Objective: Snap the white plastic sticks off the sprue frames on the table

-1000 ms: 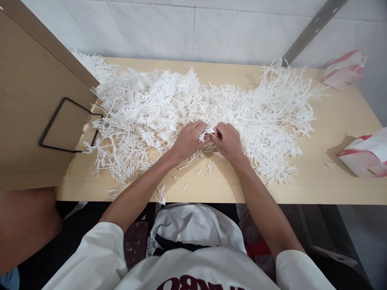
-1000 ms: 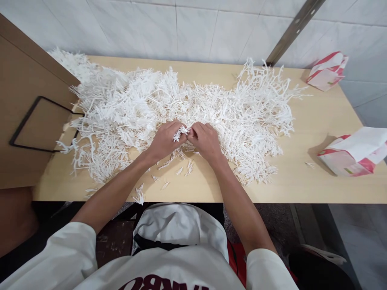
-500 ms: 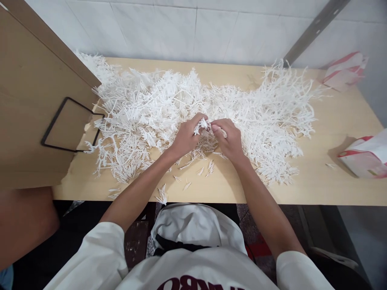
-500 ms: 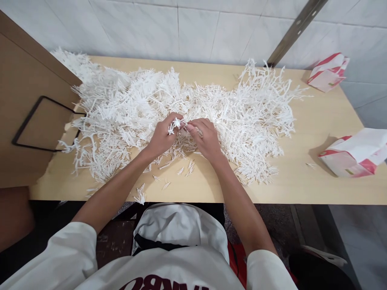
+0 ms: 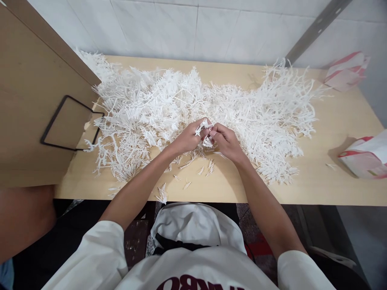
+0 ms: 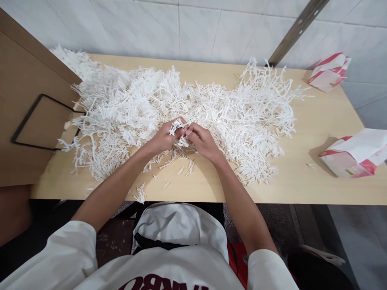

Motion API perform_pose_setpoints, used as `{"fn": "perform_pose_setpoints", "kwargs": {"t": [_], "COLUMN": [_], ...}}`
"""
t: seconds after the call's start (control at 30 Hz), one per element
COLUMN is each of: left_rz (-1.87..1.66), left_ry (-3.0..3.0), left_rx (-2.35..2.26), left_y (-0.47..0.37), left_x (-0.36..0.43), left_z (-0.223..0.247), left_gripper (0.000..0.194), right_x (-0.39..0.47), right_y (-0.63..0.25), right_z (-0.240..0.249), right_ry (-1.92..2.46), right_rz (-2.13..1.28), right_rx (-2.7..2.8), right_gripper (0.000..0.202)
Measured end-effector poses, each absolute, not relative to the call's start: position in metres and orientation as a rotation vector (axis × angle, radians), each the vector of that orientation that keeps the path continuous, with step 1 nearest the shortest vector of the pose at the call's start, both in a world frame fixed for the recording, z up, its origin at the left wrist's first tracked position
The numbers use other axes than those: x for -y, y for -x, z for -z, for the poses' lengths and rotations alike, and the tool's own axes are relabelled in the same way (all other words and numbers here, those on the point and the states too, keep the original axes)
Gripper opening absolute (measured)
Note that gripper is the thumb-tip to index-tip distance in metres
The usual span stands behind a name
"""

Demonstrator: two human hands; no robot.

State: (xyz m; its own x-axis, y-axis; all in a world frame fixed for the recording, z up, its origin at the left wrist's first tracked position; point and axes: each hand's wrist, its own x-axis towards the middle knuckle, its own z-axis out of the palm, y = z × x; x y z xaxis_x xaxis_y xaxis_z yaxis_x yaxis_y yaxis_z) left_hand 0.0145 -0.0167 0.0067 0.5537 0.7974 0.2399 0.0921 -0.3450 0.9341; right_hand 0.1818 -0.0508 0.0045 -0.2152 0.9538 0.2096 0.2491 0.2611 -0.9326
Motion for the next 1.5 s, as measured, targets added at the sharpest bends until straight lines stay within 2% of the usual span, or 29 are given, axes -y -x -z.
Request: {"fn": "perform_pose_setpoints", "kwargs": {"t": [0.2,0.37,0.73,1.03,1.2,1.27,1.4,1.5], "left_rz": [-0.961,-1.005,-0.951,-0.972,-1.19,-1.249,-1.288,-1.21], "left_ry": [-1.49,-1.369,-0.721,-0.65,-0.656,-0.75,-1.056,-1.326], "left_rx": [-0.72,-0.77,-0.7,-0.509,-0.641,-0.681,-0.756,-0.866], "left_y": [-0.021,-0.021,-0.024,-0.022,-0.019,-0.02,-0.021,-0.019], "left_x": [0.02,0.021,0.025,0.021,0.013,0.012,0.014,0.016], "left_z": [-0.002,-0.005,-0.012,-0.016,-0.016,-0.014,-0.008,-0.005], "left_gripper": [0.041,0.032,0.016,0.013,0.006,0.01,0.031,0.036], "right_x": [0.052,0.055,0.052,0.05,0.046,0.044,0.043,0.045], "right_y": [-0.173,-0.172,-0.175,-0.172,-0.172,-0.174,-0.177,-0.177], "right_z": [-0.002,-0.008,-0.008,0.0,0.001,0.004,0.004,0.0], "right_ry": [1.057,1.17,1.02,0.938,1.009,1.082,1.212,1.198], "right_rz": [-1.127,-1.04,-1.204,-1.281,-1.098,-0.991,-0.708,-0.703], "right_rx": [1.425,1.529,1.476,1.332,1.323,1.34,1.393,1.468], "right_gripper": [0.031,0.038,0.036,0.034,0.031,0.033,0.041,0.041]}}
